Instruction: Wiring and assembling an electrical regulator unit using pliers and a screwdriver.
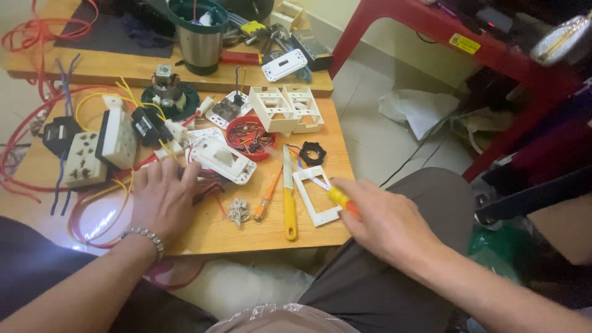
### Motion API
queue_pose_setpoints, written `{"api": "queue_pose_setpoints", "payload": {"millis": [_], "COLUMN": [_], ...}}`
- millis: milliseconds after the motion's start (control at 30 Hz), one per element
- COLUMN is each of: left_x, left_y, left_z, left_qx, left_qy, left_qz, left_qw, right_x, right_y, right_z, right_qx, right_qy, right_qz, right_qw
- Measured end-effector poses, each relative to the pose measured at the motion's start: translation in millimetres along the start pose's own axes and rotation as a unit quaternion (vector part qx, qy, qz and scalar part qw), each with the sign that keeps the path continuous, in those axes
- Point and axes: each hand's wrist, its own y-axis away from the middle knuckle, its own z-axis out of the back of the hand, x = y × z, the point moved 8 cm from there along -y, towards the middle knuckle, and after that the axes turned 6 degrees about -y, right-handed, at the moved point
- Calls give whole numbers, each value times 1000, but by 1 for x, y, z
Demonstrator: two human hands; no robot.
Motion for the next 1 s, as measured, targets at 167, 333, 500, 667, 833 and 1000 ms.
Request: {"api": "queue_pose_setpoints", "payload": {"millis": [167, 333, 500, 667, 833, 1000], "left_x": [-1, -1, 3, 4, -7, -14], "left_y": [2, 9, 8, 16, 28, 32], "left_z": [3, 12, 3, 2, 12, 24], "left_qx": [-34, -50, 5, 44, 72, 38], "left_qy": [27, 12, 94, 171, 257, 312], "left_qz": [24, 45, 83, 163, 221, 237], "left_qw": [999, 998, 992, 971, 938, 919], "right_x": [-69, -101, -142, -122, -112, -105], "right_y": [-34, -96, -157, -179, -178, -151], "right_z": [-38, -82, -111, -99, -92, -77], "right_qx": [-71, -80, -91, -94, -103, -148], "right_qy": [-164, -211, -191, -201, -242, -354], "right_qz": [-120, -165, -221, -175, -155, -208], "right_qw": [977, 960, 952, 959, 952, 900]}}
